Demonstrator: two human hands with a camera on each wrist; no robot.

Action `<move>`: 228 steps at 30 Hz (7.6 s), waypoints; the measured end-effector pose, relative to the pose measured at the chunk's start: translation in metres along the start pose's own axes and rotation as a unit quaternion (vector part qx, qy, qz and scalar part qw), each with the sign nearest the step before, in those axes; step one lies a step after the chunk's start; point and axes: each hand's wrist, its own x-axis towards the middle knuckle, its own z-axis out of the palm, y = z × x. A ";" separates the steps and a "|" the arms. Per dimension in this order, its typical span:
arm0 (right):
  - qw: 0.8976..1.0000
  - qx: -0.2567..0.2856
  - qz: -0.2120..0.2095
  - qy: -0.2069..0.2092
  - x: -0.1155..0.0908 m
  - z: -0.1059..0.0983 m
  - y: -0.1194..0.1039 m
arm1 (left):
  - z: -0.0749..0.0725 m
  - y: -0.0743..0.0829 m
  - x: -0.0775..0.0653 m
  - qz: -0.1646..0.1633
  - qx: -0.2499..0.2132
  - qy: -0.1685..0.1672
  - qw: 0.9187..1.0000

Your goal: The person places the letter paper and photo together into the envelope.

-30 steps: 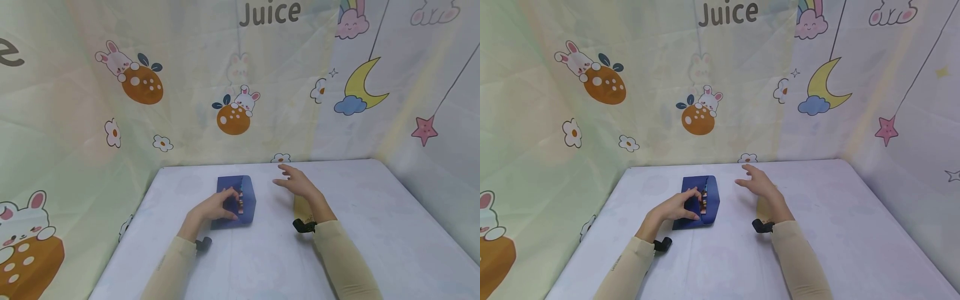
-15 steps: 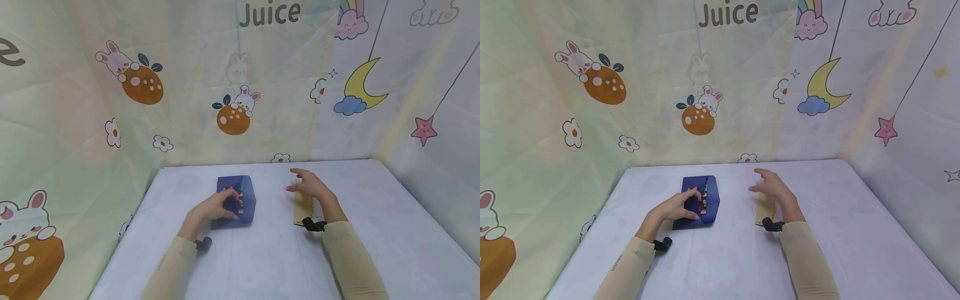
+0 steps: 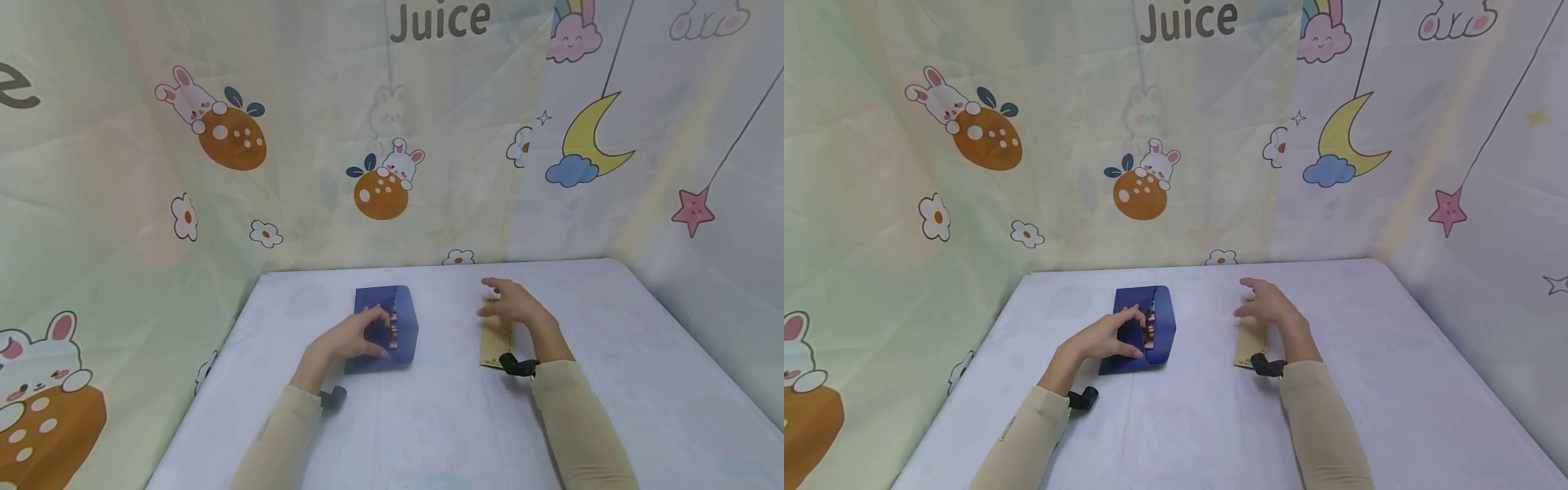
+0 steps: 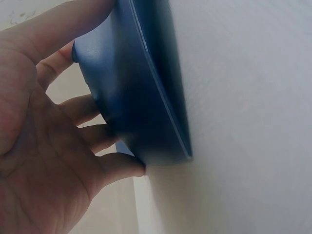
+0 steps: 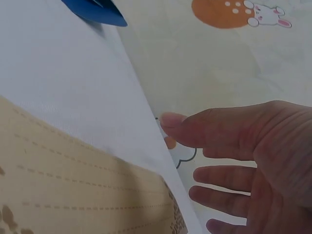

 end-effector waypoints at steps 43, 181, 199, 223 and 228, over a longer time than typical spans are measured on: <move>0.995 -0.084 0.049 -0.023 -0.004 0.006 0.011 | -0.002 0.004 -0.002 0.007 -0.006 -0.001 1.000; 0.974 0.222 -0.039 0.021 0.021 0.069 -0.063 | 0.000 0.003 0.000 -0.022 -0.005 -0.002 1.000; 0.968 0.243 -0.054 0.002 0.024 0.085 -0.074 | 0.000 0.006 -0.001 -0.022 -0.006 -0.008 1.000; 0.971 0.224 -0.077 -0.027 0.020 0.101 -0.093 | -0.001 0.006 -0.001 -0.022 -0.016 -0.008 1.000; 0.971 0.222 -0.083 -0.040 0.021 0.104 -0.095 | 0.000 0.004 0.000 -0.022 -0.012 -0.007 1.000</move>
